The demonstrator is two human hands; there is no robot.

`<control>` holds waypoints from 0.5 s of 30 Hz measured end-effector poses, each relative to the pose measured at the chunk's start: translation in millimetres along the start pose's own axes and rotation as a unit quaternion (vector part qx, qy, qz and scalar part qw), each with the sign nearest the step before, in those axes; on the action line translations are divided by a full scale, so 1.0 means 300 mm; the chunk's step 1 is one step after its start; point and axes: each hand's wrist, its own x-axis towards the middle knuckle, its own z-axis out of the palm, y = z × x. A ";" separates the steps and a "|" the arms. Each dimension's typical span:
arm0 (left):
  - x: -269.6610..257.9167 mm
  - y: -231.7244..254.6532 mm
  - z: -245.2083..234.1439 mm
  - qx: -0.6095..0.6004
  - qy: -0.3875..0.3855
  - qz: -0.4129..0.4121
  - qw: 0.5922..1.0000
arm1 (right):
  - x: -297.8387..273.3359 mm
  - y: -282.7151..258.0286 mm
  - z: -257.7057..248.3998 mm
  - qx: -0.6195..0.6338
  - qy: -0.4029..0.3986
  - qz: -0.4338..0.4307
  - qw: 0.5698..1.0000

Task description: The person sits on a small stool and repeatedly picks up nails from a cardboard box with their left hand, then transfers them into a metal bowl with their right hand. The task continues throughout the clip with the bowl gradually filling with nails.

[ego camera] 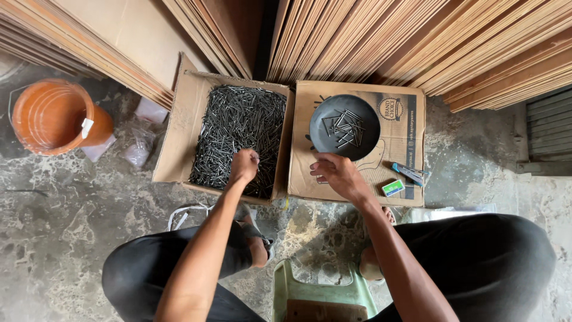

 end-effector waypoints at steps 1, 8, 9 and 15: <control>-0.074 0.107 -0.097 0.000 0.000 0.000 1.000 | -0.004 -0.002 0.007 0.000 0.000 0.000 1.000; -0.312 0.561 -0.311 -0.214 -0.270 0.035 0.938 | -0.045 0.000 0.075 -0.203 -0.042 -0.114 0.972; -0.323 0.577 -0.299 -0.266 -0.268 0.065 0.924 | -0.036 0.035 0.082 -0.196 -0.054 -0.126 0.971; -0.363 0.638 -0.260 -0.332 -0.221 0.096 0.912 | -0.028 0.023 0.054 -0.222 -0.019 -0.092 0.971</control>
